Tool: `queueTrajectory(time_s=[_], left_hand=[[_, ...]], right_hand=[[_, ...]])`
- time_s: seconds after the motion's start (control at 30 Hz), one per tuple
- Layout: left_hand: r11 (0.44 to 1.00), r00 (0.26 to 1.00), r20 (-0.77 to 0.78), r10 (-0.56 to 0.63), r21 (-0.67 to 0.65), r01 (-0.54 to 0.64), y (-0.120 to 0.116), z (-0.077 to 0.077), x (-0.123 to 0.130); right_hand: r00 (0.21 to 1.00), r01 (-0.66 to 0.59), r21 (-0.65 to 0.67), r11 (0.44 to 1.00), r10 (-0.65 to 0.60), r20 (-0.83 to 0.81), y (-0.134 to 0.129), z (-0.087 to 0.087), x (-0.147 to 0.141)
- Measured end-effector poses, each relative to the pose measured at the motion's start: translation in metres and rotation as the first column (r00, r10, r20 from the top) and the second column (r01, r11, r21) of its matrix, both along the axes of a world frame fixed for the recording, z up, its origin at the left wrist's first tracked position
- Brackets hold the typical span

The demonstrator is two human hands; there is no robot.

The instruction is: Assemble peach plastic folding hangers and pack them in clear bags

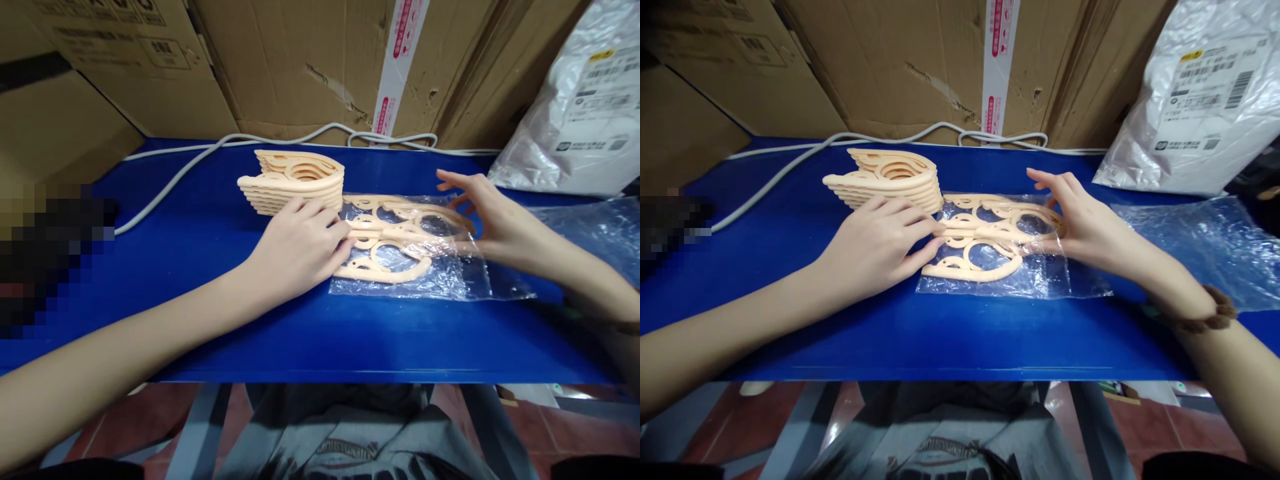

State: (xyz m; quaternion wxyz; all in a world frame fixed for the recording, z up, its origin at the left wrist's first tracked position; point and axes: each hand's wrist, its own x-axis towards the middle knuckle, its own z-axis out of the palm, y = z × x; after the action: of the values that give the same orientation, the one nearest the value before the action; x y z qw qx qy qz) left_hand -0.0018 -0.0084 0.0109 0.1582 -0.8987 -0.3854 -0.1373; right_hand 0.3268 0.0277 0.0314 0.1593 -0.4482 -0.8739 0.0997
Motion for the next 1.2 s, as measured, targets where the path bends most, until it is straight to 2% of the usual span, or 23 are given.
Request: queueTrajectory(time_s=[0.13, 0.27, 0.33, 0.47, 0.6, 0.77, 1.0, 1.2], left_hand=[[0.997, 0.997, 0.01, 0.072, -0.013, -0.072, 0.0, 0.005, -0.001], [0.986, 0.987, 0.008, 0.163, -0.026, -0.162, -0.003, 0.006, 0.0], [0.982, 0.983, 0.008, 0.184, -0.049, -0.184, -0.004, 0.005, 0.001], [0.975, 0.979, 0.032, 0.201, -0.101, -0.197, -0.004, 0.002, 0.002], [0.956, 0.967, 0.057, 0.247, -0.175, -0.234, -0.003, 0.003, 0.003], [0.915, 0.945, 0.034, 0.326, -0.262, -0.306, -0.002, 0.005, 0.004], [0.895, 0.94, 0.05, 0.339, -0.325, -0.305, -0.001, 0.006, 0.005], [0.893, 0.941, 0.064, 0.331, -0.343, -0.291, -0.001, 0.007, 0.006]], right_hand=[[0.999, 0.027, 0.029, 0.999, -0.028, 0.028, 0.005, 0.01, 0.015], [0.99, 0.086, -0.056, 0.995, -0.079, 0.115, 0.007, 0.018, 0.019], [0.987, 0.096, -0.055, 0.994, -0.088, 0.131, 0.006, 0.018, 0.014], [0.986, 0.07, 0.055, 0.996, -0.077, 0.145, 0.001, 0.012, 0.002], [0.968, 0.098, 0.168, 0.981, -0.133, 0.211, -0.004, 0.004, -0.007], [0.984, 0.141, 0.142, 0.98, -0.154, 0.087, -0.009, -0.002, -0.02], [0.983, 0.152, 0.05, 0.987, -0.146, -0.11, -0.003, -0.011, -0.024], [0.981, 0.151, -0.017, 0.988, -0.152, -0.125, 0.001, -0.013, -0.021]])
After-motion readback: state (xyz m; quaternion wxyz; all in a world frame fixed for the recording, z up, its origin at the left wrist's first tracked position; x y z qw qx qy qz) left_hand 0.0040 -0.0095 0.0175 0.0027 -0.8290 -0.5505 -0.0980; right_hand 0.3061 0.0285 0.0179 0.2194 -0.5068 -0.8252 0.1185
